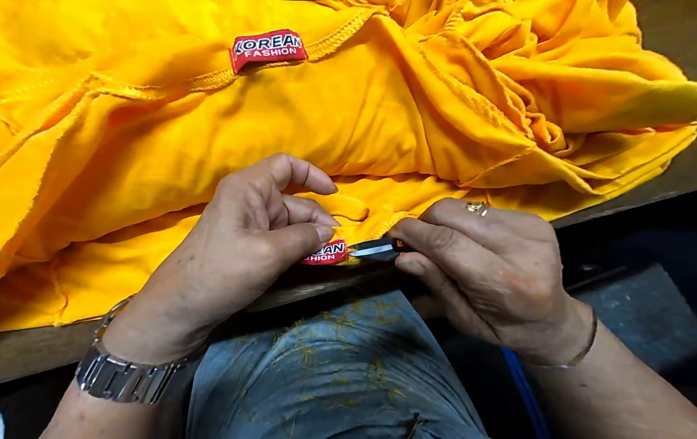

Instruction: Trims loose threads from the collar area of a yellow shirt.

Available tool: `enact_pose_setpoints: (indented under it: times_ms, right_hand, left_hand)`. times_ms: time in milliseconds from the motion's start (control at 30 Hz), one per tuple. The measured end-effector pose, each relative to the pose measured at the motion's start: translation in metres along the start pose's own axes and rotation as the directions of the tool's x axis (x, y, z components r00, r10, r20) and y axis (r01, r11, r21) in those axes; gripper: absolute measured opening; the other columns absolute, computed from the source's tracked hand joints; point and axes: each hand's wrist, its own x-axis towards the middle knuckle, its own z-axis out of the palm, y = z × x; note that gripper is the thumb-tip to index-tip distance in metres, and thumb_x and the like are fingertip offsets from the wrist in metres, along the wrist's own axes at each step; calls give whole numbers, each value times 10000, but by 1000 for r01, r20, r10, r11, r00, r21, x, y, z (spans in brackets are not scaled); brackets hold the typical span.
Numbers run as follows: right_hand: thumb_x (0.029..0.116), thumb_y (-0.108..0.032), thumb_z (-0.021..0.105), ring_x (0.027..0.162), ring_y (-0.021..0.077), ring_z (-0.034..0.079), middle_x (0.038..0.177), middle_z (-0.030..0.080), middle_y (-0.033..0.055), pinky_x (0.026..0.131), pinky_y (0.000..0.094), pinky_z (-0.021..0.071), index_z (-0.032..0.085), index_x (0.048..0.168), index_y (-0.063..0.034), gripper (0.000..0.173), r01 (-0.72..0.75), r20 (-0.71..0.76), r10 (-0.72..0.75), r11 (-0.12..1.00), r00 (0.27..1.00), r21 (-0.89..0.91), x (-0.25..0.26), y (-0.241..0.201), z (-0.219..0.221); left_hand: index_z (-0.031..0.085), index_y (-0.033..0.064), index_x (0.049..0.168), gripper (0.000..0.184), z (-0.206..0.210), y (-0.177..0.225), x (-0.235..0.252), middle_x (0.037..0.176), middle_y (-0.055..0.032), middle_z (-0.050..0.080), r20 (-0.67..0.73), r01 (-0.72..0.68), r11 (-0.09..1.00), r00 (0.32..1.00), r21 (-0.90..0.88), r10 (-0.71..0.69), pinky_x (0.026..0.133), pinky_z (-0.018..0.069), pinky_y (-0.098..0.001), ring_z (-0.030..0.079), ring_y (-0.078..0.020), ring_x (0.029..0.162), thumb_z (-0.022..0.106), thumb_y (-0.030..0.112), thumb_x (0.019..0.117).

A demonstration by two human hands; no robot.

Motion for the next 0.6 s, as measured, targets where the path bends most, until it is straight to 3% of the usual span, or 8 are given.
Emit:
enact_pose_setpoints:
  times_ms: [133, 233, 400, 467, 533, 600]
  right_hand:
    - [1058, -209, 521, 664, 179, 548, 760, 582, 81, 555, 308, 401, 722, 967, 10, 310, 0, -25, 0, 1000, 1000, 10, -1, 1, 5]
    - [1065, -198, 490, 675, 143, 549, 763, 586, 66, 574, 276, 416, 719, 968, 10, 324, 0, -26, 3, 993, 1000, 120, -5, 5, 5]
    - [1106, -346, 409, 759, 105, 569, 863, 606, 81, 644, 237, 456, 700, 1134, 42, 486, -72, -76, 86, 982, 993, 174, -8, 3, -1]
    - [1058, -439, 535, 850, 45, 595, 939, 632, 45, 724, 185, 501, 680, 1142, 38, 505, -144, -92, 177, 947, 980, 289, -3, -3, -1]
    - [949, -264, 726, 828, 52, 623, 906, 664, 39, 713, 189, 533, 695, 1036, 21, 299, -179, -143, 241, 921, 960, 346, 2, -16, 5]
    - [871, -131, 774, 769, 58, 609, 841, 650, 37, 663, 180, 507, 720, 955, 9, 172, -226, -184, 296, 918, 937, 327, 7, -29, 15]
  left_hand:
    - [565, 5, 1234, 331, 2, -1, 1, 896, -97, 760, -21, 37, 999, 999, -12, -37, 589, 578, -189, 717, -114, 686, 587, -86, 916]
    - [573, -12, 1209, 310, 2, -3, 0, 889, -113, 761, -47, 65, 991, 996, -120, -71, 627, 587, -194, 725, -111, 706, 577, -103, 913]
    - [597, -8, 1128, 227, 1, -1, -2, 862, -121, 752, -67, 106, 963, 990, -248, -127, 660, 596, -203, 725, -104, 716, 551, -109, 930]
    - [614, -2, 1084, 174, 4, 0, -6, 821, -117, 736, -69, 80, 964, 993, -254, -101, 646, 596, -210, 713, -107, 688, 566, -94, 944]
    - [618, 16, 1090, 154, 8, 1, -13, 795, -95, 718, -78, 52, 976, 994, -214, -70, 623, 581, -199, 688, -95, 662, 584, -58, 960]
    - [619, 14, 1119, 183, 12, 1, -15, 835, -111, 740, -114, 24, 981, 992, -194, -47, 641, 597, -214, 717, -114, 701, 597, -52, 949]
